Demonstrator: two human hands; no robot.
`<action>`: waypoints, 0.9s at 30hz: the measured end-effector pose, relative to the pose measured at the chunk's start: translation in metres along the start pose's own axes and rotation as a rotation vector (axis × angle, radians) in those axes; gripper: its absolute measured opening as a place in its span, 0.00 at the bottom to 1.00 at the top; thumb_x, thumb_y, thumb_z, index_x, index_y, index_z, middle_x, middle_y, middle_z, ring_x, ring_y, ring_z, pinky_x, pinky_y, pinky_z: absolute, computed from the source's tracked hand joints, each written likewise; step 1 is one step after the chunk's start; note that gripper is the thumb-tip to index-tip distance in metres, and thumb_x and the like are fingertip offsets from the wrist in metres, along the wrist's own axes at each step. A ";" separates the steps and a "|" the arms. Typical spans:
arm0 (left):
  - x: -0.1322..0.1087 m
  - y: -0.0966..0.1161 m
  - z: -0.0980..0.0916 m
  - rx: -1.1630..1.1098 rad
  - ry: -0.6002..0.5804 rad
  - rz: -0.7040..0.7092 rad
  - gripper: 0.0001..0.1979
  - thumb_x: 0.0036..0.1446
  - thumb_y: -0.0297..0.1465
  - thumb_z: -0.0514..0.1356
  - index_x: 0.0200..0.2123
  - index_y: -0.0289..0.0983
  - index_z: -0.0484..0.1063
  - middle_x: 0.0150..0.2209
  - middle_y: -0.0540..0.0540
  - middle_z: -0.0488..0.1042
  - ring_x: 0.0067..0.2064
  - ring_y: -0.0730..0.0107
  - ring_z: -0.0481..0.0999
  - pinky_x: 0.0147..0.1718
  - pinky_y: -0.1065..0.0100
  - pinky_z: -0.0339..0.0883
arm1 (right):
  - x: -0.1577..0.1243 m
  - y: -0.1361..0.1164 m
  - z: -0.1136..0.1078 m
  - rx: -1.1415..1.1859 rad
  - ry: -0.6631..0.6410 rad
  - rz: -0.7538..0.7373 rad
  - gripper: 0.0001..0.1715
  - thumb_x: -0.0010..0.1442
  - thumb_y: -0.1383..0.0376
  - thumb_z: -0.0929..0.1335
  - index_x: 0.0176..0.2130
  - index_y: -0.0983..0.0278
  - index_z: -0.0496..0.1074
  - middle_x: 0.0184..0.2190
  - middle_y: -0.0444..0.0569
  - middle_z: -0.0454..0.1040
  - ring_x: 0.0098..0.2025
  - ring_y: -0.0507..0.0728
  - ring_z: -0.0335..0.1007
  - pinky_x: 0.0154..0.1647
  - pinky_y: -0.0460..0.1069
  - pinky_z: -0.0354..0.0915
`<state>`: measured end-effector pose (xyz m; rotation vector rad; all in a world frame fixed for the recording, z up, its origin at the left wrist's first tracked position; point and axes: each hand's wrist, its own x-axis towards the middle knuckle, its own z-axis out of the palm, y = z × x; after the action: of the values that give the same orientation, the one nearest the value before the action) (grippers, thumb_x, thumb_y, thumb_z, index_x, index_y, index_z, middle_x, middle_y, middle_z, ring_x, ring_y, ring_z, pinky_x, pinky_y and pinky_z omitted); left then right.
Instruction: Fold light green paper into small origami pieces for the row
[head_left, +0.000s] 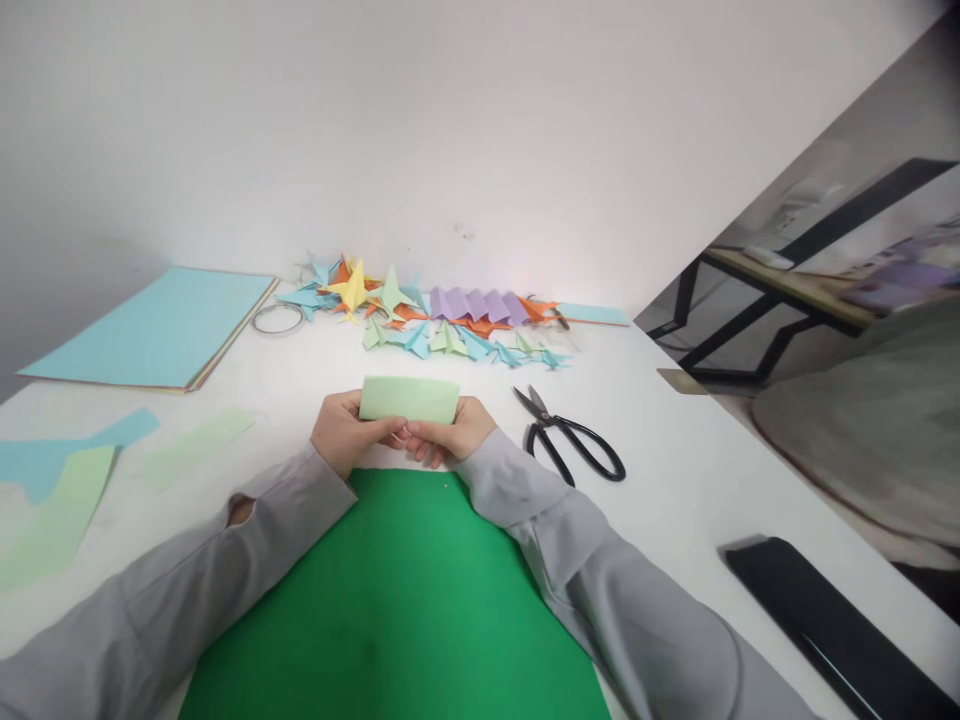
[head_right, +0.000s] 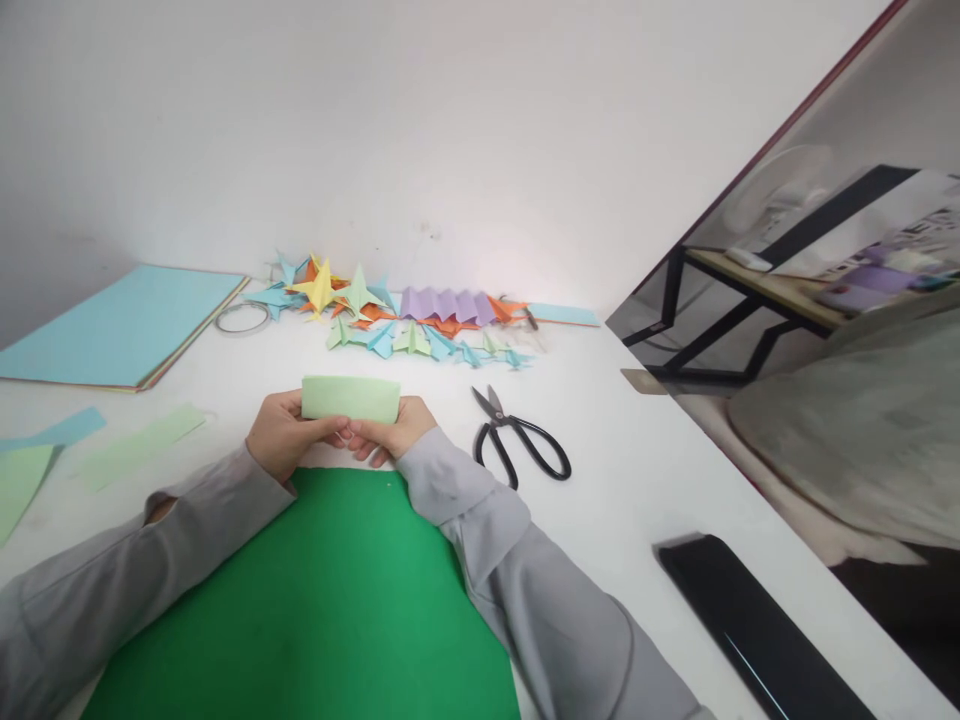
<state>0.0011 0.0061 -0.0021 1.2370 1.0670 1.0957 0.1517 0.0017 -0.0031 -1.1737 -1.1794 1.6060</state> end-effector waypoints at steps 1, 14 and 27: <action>0.001 -0.001 -0.001 0.005 -0.015 -0.007 0.10 0.34 0.31 0.68 0.21 0.31 0.72 0.18 0.48 0.74 0.20 0.69 0.73 0.21 0.68 0.70 | 0.000 0.000 0.000 -0.010 -0.002 -0.011 0.15 0.37 0.59 0.74 0.19 0.70 0.72 0.13 0.46 0.72 0.14 0.49 0.65 0.11 0.42 0.60; 0.002 -0.002 -0.004 -0.002 -0.075 -0.064 0.10 0.33 0.28 0.68 0.19 0.31 0.70 0.14 0.50 0.71 0.16 0.74 0.69 0.17 0.72 0.65 | -0.011 0.000 0.002 -0.052 0.027 -0.056 0.19 0.40 0.54 0.72 0.16 0.68 0.71 0.11 0.43 0.68 0.13 0.46 0.61 0.13 0.41 0.58; 0.003 0.001 -0.003 -0.069 -0.121 -0.072 0.10 0.33 0.27 0.68 0.16 0.31 0.68 0.12 0.51 0.68 0.14 0.77 0.65 0.14 0.74 0.59 | -0.012 -0.002 0.000 -0.080 0.086 -0.037 0.16 0.39 0.59 0.73 0.16 0.67 0.66 0.07 0.38 0.63 0.10 0.45 0.57 0.10 0.41 0.51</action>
<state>-0.0014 0.0100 -0.0013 1.1867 0.9667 0.9821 0.1546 -0.0096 0.0010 -1.2517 -1.2122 1.4786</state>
